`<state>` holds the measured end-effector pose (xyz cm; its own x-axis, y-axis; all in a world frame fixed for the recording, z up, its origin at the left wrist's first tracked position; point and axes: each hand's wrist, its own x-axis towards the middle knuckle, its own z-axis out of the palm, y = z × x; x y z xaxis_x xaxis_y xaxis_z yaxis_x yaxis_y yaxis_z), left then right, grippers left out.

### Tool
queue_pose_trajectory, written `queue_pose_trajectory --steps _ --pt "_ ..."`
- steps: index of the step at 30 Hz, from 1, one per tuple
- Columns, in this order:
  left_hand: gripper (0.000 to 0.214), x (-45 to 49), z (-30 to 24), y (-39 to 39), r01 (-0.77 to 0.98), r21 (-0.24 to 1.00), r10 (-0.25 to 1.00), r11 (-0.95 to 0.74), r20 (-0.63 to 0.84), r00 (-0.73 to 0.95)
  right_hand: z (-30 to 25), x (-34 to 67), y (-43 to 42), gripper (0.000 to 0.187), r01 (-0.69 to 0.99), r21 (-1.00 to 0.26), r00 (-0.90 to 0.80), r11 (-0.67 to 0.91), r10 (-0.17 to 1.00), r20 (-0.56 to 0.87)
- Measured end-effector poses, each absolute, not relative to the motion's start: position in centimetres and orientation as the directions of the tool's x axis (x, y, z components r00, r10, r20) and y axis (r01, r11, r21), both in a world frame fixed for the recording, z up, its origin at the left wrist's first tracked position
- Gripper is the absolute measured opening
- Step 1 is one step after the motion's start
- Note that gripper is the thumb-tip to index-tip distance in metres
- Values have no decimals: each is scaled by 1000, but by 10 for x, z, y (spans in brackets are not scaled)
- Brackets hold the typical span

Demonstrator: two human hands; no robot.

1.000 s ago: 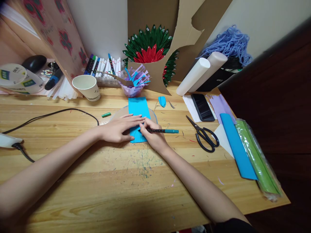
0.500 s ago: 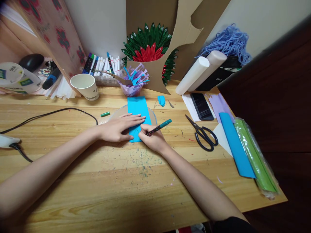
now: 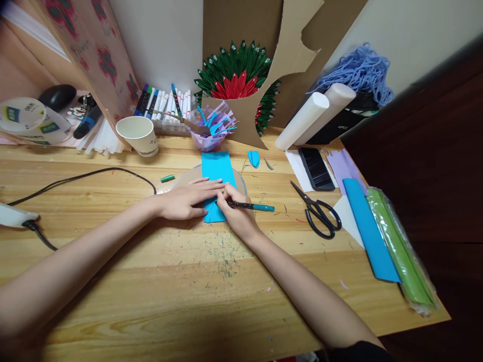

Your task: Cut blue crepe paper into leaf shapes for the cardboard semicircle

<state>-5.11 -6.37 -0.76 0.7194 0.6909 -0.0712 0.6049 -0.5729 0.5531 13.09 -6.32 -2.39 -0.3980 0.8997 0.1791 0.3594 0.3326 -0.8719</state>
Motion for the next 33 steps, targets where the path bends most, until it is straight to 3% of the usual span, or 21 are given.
queue_pose_trajectory --steps 33 --pt "65 -50 -3 -64 612 557 683 -562 -105 723 -22 133 -65 32 359 -871 -561 336 824 86"
